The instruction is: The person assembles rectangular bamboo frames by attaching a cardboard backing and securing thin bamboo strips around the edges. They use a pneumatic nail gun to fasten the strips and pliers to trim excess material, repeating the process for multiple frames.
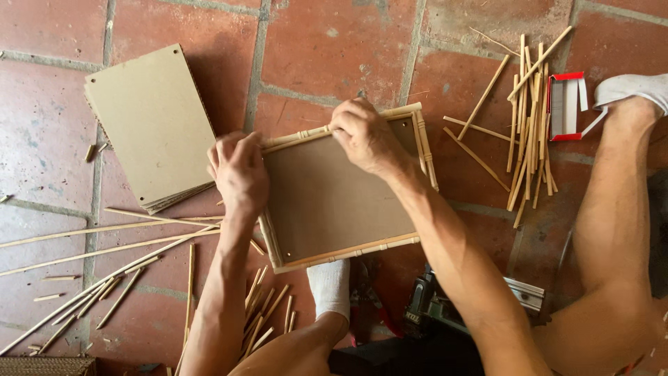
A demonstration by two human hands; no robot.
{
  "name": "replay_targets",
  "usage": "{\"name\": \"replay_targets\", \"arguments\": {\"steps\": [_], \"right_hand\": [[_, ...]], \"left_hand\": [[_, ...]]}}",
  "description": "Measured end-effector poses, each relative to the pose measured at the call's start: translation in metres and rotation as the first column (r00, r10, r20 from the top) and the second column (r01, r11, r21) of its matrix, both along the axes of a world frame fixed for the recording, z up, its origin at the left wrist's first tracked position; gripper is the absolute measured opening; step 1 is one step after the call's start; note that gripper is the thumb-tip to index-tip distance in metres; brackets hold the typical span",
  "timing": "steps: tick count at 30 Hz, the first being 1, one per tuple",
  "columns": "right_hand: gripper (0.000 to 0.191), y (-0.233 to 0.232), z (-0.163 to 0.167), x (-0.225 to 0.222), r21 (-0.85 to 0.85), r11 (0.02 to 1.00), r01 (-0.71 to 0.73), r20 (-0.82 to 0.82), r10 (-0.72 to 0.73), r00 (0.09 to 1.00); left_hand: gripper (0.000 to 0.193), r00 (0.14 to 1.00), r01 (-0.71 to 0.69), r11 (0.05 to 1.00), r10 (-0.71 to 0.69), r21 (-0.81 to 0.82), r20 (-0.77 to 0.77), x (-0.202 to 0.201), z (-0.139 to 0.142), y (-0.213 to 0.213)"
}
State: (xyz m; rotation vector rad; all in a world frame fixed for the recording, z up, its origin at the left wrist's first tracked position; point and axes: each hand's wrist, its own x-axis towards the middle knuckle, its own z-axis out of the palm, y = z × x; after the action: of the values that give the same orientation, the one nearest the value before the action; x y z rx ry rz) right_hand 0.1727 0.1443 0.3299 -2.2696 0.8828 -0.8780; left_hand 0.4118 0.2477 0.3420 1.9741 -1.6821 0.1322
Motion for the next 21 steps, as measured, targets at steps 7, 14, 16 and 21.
{"name": "replay_targets", "arguments": {"steps": [7, 14, 16, 21], "right_hand": [[0.030, -0.028, 0.002, -0.025, 0.235, 0.966, -0.103, -0.222, 0.157, 0.962], [0.073, -0.070, 0.024, -0.070, 0.627, 0.739, 0.247, -0.617, 0.278, 0.736], [0.076, -0.079, 0.018, -0.070, 0.622, 0.741, 0.254, -0.662, 0.323, 0.677], [0.065, -0.092, 0.001, -0.076, 0.682, 0.703, 0.202, -0.626, 0.418, 0.659]], "left_hand": [[0.045, 0.874, 0.447, 0.835, -0.333, 0.320, -0.353, -0.064, 0.022, -0.061], [0.050, 0.879, 0.446, 0.523, -0.100, 0.727, -0.467, -0.067, 0.035, -0.098], [0.055, 0.833, 0.522, 0.474, -0.106, 0.709, -0.543, -0.066, 0.035, -0.108], [0.053, 0.810, 0.562, 0.450, -0.130, 0.694, -0.572, -0.065, 0.020, -0.118]]}}
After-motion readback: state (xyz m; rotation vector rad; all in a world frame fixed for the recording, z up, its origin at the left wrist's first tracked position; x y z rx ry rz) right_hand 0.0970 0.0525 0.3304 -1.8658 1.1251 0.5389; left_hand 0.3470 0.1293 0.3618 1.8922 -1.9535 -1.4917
